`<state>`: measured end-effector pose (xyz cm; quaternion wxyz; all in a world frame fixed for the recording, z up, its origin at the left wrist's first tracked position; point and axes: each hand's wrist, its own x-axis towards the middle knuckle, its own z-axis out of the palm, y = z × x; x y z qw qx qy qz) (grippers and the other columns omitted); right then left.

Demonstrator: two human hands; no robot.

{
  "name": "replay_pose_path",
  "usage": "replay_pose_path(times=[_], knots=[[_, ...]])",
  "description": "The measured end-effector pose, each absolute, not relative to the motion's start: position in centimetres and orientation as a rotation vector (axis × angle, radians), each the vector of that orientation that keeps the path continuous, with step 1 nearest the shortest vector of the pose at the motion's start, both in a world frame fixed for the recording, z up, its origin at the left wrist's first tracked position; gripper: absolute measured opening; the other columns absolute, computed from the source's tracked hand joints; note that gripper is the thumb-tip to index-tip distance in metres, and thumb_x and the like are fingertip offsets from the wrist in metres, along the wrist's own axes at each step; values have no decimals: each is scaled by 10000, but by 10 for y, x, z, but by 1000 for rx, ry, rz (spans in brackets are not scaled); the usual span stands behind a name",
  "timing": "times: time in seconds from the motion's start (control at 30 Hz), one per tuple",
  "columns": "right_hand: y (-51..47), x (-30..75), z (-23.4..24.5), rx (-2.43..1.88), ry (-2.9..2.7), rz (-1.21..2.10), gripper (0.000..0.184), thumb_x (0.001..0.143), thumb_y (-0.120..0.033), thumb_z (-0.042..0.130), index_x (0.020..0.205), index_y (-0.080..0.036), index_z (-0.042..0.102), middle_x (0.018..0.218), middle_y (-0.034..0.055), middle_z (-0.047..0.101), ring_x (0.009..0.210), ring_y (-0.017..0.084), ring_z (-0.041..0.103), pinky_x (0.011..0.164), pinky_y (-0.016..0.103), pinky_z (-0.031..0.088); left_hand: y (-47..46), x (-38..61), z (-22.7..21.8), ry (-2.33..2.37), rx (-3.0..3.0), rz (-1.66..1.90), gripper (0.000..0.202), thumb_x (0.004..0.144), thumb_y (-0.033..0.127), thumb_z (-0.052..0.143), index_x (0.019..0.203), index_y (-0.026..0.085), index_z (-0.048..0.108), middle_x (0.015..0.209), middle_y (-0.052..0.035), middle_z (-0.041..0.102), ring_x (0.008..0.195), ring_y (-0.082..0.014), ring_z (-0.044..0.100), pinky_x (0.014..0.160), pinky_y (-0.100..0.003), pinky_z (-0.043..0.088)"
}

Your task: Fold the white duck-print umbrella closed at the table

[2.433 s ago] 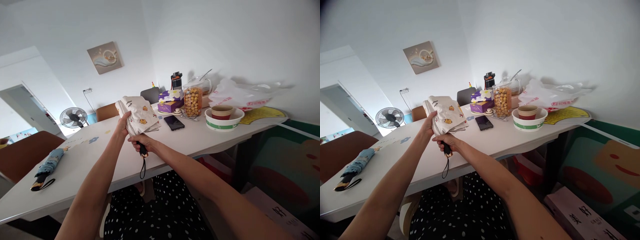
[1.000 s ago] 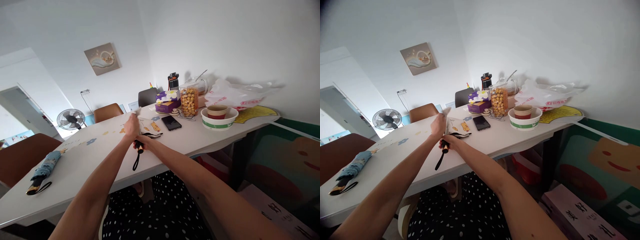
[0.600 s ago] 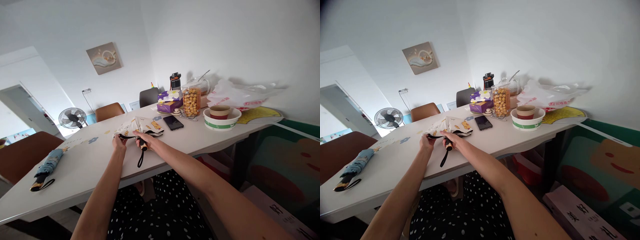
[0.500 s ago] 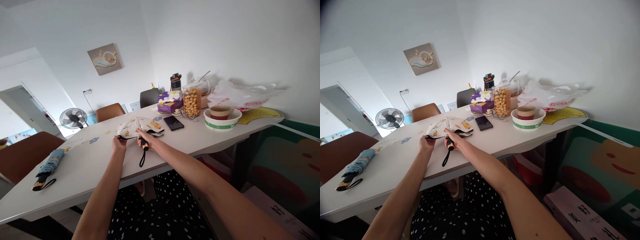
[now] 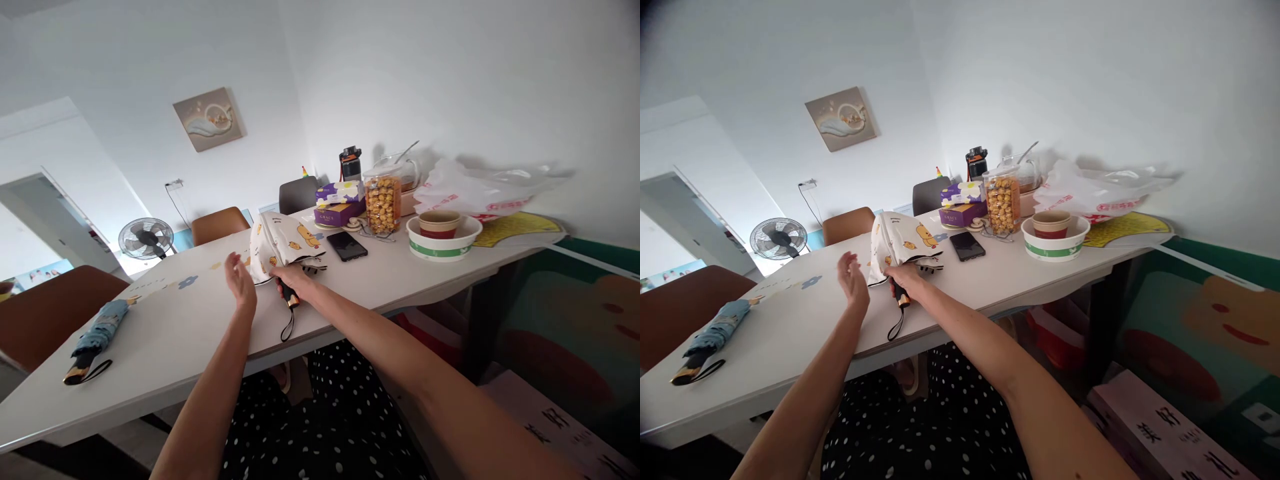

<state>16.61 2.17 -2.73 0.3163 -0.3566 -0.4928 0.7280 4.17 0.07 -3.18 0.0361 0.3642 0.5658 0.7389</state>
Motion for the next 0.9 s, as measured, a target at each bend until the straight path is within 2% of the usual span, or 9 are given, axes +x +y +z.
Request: replay_pose_path(times=[0.07, 0.13, 0.2, 0.27, 0.37, 0.57, 0.7, 0.8, 0.9], knots=[[16, 166, -27, -986, -1373, 1795, 239, 700, -237, 669, 642, -186, 443, 441, -28, 437, 341, 100, 411, 302, 231, 376, 2, 57, -32, 1638, 1328, 2054, 331, 859, 324, 449, 1171, 231, 508, 1299, -62, 492, 1237, -161, 412, 1033, -282, 302], [12, 166, -27, -949, -1469, 1758, 260, 675, -271, 697, 629, -182, 457, 446, -24, 447, 342, 106, 425, 296, 235, 375, 3, 66, -33, 1582, 1263, 1917, 438, 827, 406, 525, 1232, 244, 479, 1380, -49, 426, 1292, -176, 349, 1048, -282, 289], [9, 167, -29, -891, -1574, 1780, 253, 659, -269, 697, 621, -174, 466, 449, -25, 456, 346, 105, 436, 295, 229, 378, 6, 66, -33, 1471, 1110, 1891, 504, 798, 441, 561, 1251, 239, 470, 1339, -57, 474, 1251, -198, 413, 1002, -298, 364], [9, 169, -30, -842, -1668, 1822, 216, 647, -235, 681, 627, -163, 479, 456, -26, 472, 348, 97, 443, 304, 219, 389, 7, 60, -32, 1295, 979, 1886, 499, 794, 467, 550, 1210, 194, 510, 1207, -87, 577, 1116, -220, 539, 900, -314, 460], [10, 172, -32, -742, -1754, 1929, 182, 646, -217, 659, 665, -155, 489, 487, -29, 500, 350, 80, 439, 315, 202, 397, 7, 48, -27, 1049, 849, 1842, 480, 785, 475, 544, 1126, 138, 572, 1078, -110, 640, 979, -236, 612, 819, -324, 509], [11, 179, -26, -552, -1802, 2166, 220, 675, -267, 663, 765, -157, 496, 550, -35, 525, 362, 63, 439, 330, 180, 405, 6, 38, -14, 860, 735, 1823, 441, 757, 390, 566, 1143, 177, 570, 1057, -69, 658, 1022, -248, 597, 856, -350, 505], [10, 178, -22, -558, -1807, 2205, 306, 701, -317, 665, 911, -163, 506, 643, 4, 605, 358, 61, 437, 320, 175, 394, 4, 37, -9, 906, 686, 1854, 470, 734, 336, 578, 1178, 185, 544, 1019, -56, 668, 992, -258, 610, 851, -369, 509], [8, 177, -22, -487, -1777, 2294, 341, 693, -331, 680, 923, -160, 497, 725, 33, 642, 383, 70, 467, 342, 194, 425, 1, 38, -3, 909, 725, 1810, 469, 734, 365, 580, 1161, 174, 558, 1000, -68, 669, 959, -273, 618, 835, -384, 516], [9, 176, -24, -397, -1719, 2346, 321, 695, -320, 681, 896, -145, 503, 725, 28, 630, 397, 71, 480, 366, 207, 445, 4, 41, 1, 912, 783, 1714, 482, 736, 419, 585, 1144, 162, 569, 988, -87, 664, 937, -279, 620, 819, -387, 520]])
